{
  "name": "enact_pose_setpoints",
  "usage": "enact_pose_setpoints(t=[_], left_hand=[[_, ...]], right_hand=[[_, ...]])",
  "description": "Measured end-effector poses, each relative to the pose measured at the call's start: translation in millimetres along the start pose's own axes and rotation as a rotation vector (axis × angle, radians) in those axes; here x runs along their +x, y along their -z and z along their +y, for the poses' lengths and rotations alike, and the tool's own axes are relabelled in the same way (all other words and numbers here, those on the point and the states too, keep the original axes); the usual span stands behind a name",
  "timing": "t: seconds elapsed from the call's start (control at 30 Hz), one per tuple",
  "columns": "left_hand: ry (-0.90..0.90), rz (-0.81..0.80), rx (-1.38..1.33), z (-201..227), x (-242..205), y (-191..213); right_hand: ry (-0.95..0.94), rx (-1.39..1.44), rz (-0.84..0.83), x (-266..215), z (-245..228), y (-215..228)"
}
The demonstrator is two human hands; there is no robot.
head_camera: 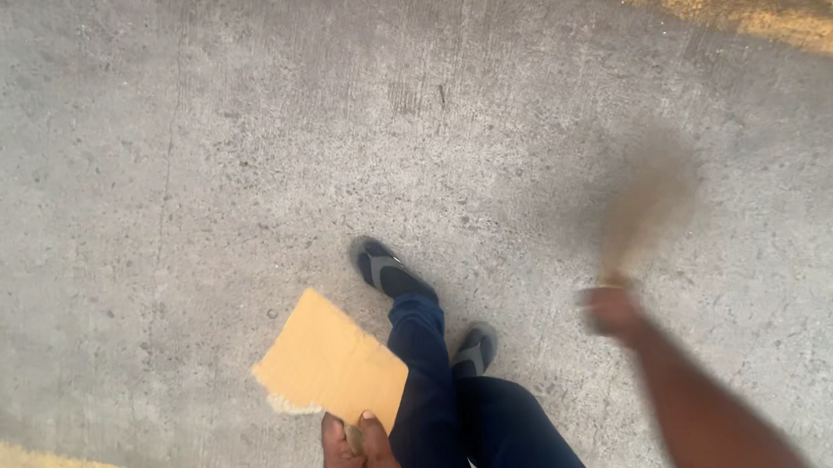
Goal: The person sweeps a concrete floor with a traditional straw broom while holding a piece of cardboard in the other hand. The person moves along a yellow-painted line, sweeping debris toward a corner.
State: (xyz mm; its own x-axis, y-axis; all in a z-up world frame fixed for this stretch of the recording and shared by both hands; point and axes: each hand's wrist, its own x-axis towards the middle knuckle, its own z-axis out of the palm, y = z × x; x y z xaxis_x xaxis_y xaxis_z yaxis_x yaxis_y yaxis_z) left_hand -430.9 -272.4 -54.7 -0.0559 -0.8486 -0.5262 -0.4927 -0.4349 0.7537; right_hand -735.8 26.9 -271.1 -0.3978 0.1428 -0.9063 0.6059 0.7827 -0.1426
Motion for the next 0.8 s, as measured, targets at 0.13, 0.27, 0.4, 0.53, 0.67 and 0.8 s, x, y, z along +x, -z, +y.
enact_pose_setpoints(t=[0.13, 0.27, 0.4, 0.53, 0.67, 0.8], left_hand=[[-0.075, 0.051, -0.035, 26.1, 30.4, -0.4], [0.059, 0.075, 0.111, 66.2, 58.3, 8.5], [0.001, 0.042, -0.062, 98.4, 77.5, 5.5], [0.036, 0.009, -0.135, 100.8, 83.1, -8.6], [0.072, -0.015, -0.066, 88.3, 76.3, -31.4], [0.05, -0.044, -0.121, 83.5, 54.6, -43.5]], right_hand=[[0.566, -0.723, -0.431, -21.6, -107.1, -220.9], [0.756, -0.892, -0.526, -88.4, -207.8, -268.7], [0.806, -0.631, -0.347, -133.6, -203.8, -149.7], [0.187, -0.414, 0.235, -139.4, -107.7, -13.3], [-0.123, 0.045, 0.417, -96.2, -62.2, 114.9], [0.098, 1.031, -0.348, -17.4, -104.0, 121.0]])
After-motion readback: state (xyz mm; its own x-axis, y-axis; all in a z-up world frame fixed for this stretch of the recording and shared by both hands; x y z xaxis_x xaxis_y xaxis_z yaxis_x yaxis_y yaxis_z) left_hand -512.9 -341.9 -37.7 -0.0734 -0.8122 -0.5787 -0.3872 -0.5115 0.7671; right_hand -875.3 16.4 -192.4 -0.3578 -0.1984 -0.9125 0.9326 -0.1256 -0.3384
